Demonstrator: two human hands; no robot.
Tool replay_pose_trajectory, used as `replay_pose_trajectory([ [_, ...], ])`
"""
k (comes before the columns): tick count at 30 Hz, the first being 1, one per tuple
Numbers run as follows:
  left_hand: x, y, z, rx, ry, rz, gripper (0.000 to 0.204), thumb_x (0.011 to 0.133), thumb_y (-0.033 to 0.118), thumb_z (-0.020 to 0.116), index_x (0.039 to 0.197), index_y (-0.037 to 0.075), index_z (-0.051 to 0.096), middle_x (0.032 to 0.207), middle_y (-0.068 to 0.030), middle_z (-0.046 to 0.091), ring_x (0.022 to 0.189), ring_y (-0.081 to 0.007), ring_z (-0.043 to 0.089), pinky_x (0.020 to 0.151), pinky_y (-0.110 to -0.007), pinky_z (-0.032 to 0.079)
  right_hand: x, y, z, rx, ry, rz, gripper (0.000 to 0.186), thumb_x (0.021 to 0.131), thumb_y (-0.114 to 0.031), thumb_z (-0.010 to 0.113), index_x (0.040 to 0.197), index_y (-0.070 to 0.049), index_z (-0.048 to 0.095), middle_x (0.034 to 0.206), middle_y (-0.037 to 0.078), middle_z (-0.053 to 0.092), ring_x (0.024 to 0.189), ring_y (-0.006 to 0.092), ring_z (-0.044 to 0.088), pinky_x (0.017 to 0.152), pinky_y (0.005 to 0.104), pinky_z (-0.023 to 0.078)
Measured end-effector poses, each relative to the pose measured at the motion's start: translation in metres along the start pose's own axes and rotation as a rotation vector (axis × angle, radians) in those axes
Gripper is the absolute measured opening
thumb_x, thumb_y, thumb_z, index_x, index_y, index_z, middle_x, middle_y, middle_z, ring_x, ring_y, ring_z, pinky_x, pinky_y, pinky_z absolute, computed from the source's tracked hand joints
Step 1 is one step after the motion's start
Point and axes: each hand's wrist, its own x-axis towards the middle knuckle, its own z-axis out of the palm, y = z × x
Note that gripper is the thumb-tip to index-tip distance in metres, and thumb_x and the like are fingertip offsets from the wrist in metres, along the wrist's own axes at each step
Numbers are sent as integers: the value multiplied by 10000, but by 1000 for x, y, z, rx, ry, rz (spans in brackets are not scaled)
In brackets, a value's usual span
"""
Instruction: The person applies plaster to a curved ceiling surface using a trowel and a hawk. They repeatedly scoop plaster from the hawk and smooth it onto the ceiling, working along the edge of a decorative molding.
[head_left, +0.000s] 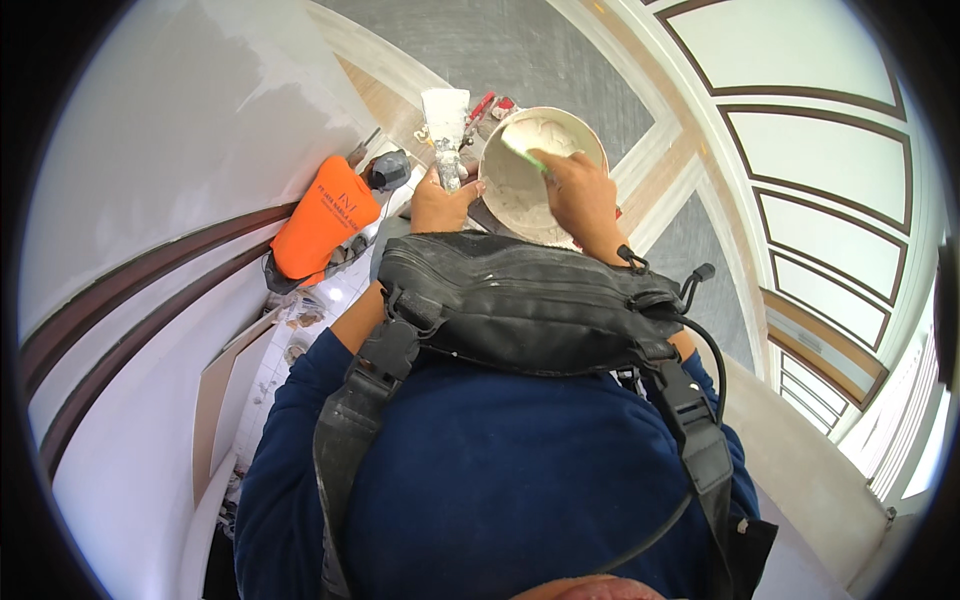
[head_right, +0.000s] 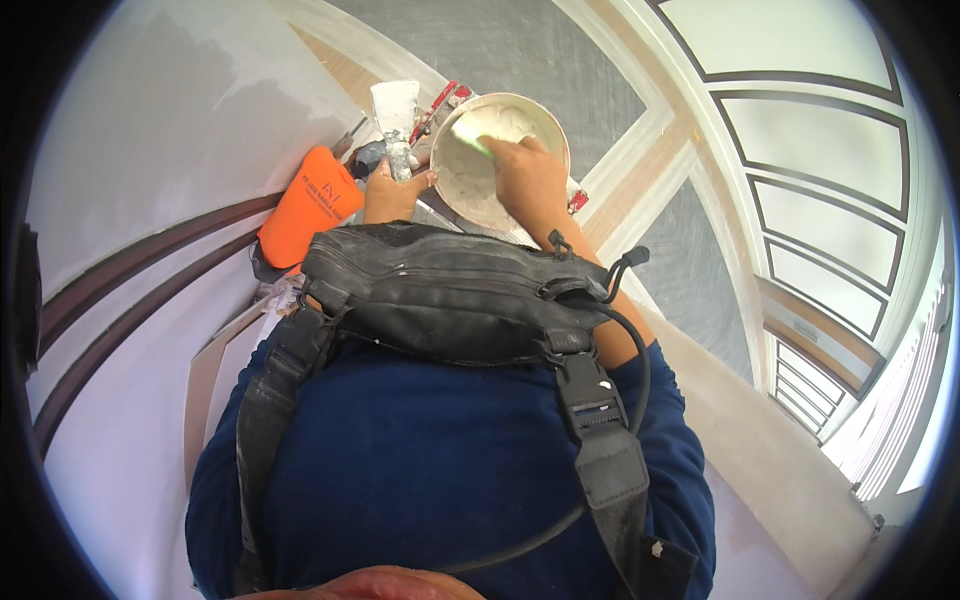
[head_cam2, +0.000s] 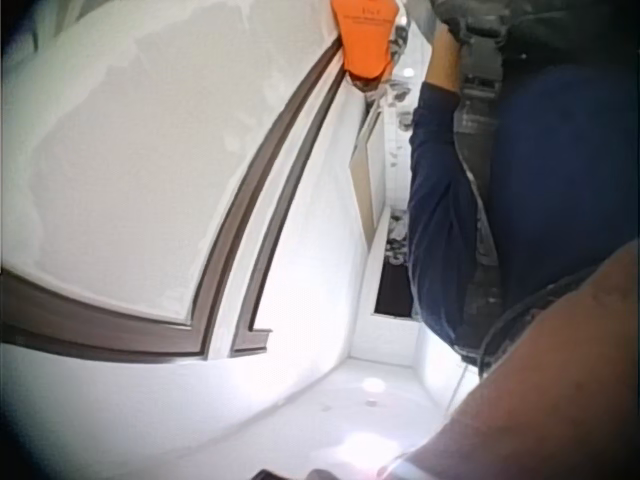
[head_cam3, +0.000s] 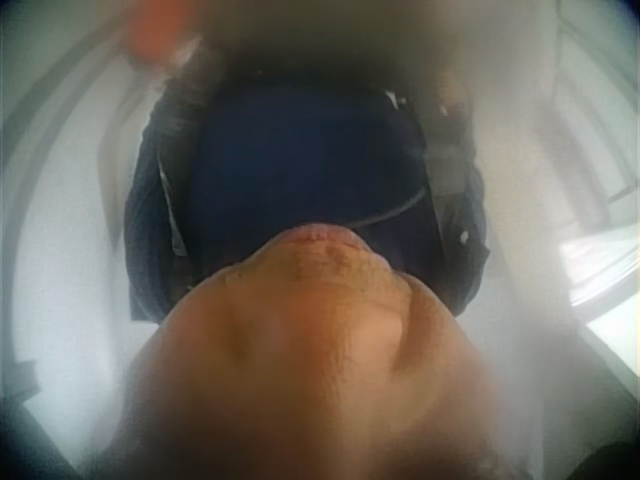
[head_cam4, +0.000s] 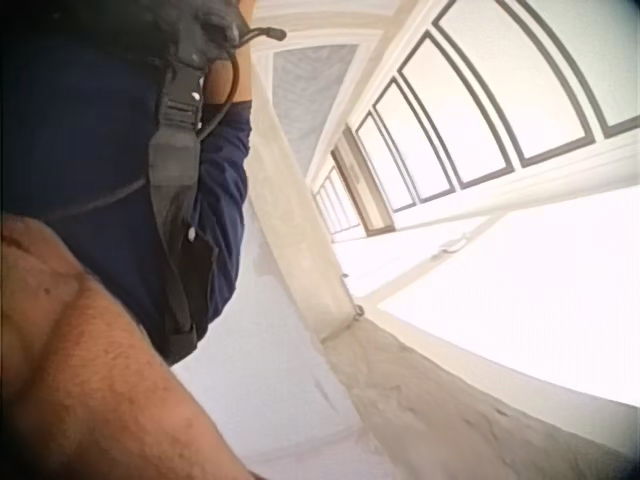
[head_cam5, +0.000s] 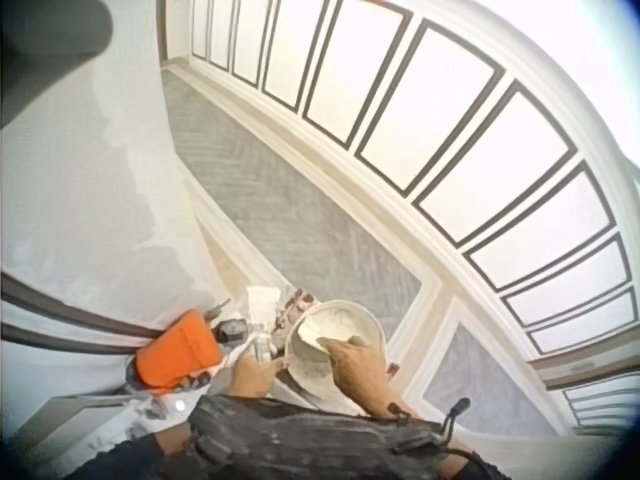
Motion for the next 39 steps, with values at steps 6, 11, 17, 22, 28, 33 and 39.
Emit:
replay_pose_trajectory([
  [6,-2,2,-3,-3,-12,-24,412,825,-1,719,1198,-76,561,1079,-113,716,963,-143,668,867,-279,520,-11,-13,-14,62,-60,-192,298,836,-74,621,1082,-178,754,812,84,716,787,240,652,691,388,519],
  [11,7,-9,-5,-158,-59,-46,399,845,-31,684,1208,-68,522,1105,-119,711,928,-145,679,860,-275,539,1,0,-32,57,-276,-100,270,854,-160,653,1108,-162,744,823,139,713,847,289,667,756,432,518],
  [17,12,-13,-15,-241,-86,-126,333,876,53,692,1168,-53,573,1052,-89,697,905,-115,641,826,-241,511,27,31,-20,445,-494,150,321,820,-156,672,1092,11,701,888,228,711,809,320,689,781,396,509],
  [22,8,-10,-12,-272,-136,-67,337,880,60,682,1183,-59,593,1101,-97,685,941,-112,629,848,-236,496,26,56,-13,926,-568,480,330,822,-88,685,1098,91,661,926,141,700,816,193,667,756,330,533],
  [28,11,-6,-14,-203,-139,-34,344,866,27,673,1184,-66,581,1126,-112,685,975,-139,643,890,-263,505,13,74,3,1363,-588,764,310,849,-39,663,1090,143,593,1002,213,687,856,252,712,788,359,596],
  [33,16,-12,-21,-171,-153,-74,322,869,23,667,1170,-57,584,1060,-96,687,938,-136,646,859,-262,510,-2,83,14,1555,-515,814,303,860,-26,647,1106,136,578,1009,223,684,868,276,721,793,376,618],
  [39,32,7,-59,-239,-76,41,166,879,104,694,959,13,581,807,-39,663,698,-96,623,641,-233,513,-20,104,22,1744,-409,716,345,851,-82,657,1133,105,591,1034,198,690,896,277,722,804,374,621],
])
